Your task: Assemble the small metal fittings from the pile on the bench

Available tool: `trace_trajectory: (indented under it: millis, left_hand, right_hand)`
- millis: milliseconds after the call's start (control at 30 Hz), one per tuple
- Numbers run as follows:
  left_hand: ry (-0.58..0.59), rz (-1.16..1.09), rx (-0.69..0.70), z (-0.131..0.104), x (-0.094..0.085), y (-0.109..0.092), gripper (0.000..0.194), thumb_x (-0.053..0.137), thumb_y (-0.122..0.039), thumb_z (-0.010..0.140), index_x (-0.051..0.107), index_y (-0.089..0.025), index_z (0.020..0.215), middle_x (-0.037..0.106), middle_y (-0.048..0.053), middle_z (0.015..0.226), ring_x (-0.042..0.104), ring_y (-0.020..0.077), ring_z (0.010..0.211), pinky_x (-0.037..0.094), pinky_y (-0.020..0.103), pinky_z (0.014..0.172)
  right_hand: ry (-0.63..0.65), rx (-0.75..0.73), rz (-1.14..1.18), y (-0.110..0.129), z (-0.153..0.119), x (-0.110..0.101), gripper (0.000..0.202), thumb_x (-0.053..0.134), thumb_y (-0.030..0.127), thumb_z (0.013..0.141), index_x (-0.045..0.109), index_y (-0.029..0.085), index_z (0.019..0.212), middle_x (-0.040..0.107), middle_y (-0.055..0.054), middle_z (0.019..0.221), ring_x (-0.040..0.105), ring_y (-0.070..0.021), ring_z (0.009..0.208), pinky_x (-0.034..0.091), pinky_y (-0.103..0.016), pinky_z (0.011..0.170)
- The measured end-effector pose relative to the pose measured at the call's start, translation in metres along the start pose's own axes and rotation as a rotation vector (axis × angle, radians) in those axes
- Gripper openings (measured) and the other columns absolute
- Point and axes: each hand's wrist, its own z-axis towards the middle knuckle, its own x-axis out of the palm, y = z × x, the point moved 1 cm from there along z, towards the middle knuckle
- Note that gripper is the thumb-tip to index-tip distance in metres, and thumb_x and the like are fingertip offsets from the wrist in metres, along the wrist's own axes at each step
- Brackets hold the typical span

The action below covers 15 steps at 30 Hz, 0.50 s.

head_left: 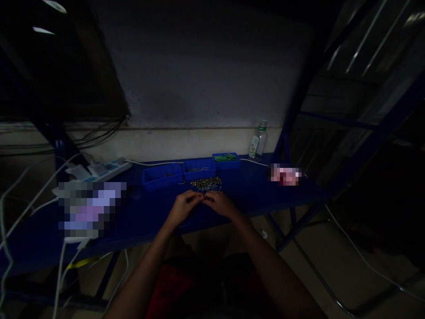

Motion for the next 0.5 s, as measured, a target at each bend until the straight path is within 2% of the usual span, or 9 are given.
trace_trajectory:
  millis: [167,267,367,500]
  left_hand:
    - [-0.071,0.049,-0.078,0.002,-0.001,0.009,0.033,0.051,-0.042,0.079,0.065,-0.016,0.093,0.065,0.004,0.079,0.058,0.0168,0.072,0.045,0.026,0.067]
    - [-0.014,0.123,-0.071,0.003,0.001,0.014,0.03,0.05,-0.039,0.078,0.066,-0.016,0.091,0.065,0.003,0.077,0.058,0.0163,0.069,0.044,0.025,0.065]
    - [0.074,0.187,-0.036,0.003,0.004,0.015,0.025,0.053,-0.034,0.076,0.068,-0.018,0.088,0.066,0.004,0.079,0.059,0.0175,0.072,0.043,0.026,0.066]
    - [0.072,0.151,-0.037,0.003,0.004,0.013,0.026,0.05,-0.035,0.078,0.067,-0.018,0.089,0.066,0.005,0.084,0.059,0.0178,0.075,0.044,0.026,0.068]
  right_hand:
    - [-0.111,0.077,0.081,0.001,0.0,-0.003,0.014,0.048,0.026,0.085,0.06,0.02,0.086,0.064,-0.001,0.084,0.058,-0.0127,0.078,0.041,-0.023,0.072]
    - [-0.168,0.115,0.133,0.002,0.0,-0.005,0.015,0.046,0.028,0.086,0.059,0.02,0.088,0.064,-0.001,0.082,0.059,-0.0128,0.077,0.043,-0.023,0.071]
    - [-0.187,0.091,0.176,0.004,0.0,-0.007,0.016,0.046,0.028,0.085,0.059,0.019,0.088,0.064,-0.001,0.082,0.06,-0.0124,0.077,0.044,-0.023,0.071]
    - [-0.185,0.082,0.207,0.002,0.0,-0.006,0.016,0.046,0.028,0.085,0.058,0.019,0.089,0.064,-0.002,0.084,0.06,-0.0122,0.079,0.044,-0.023,0.072]
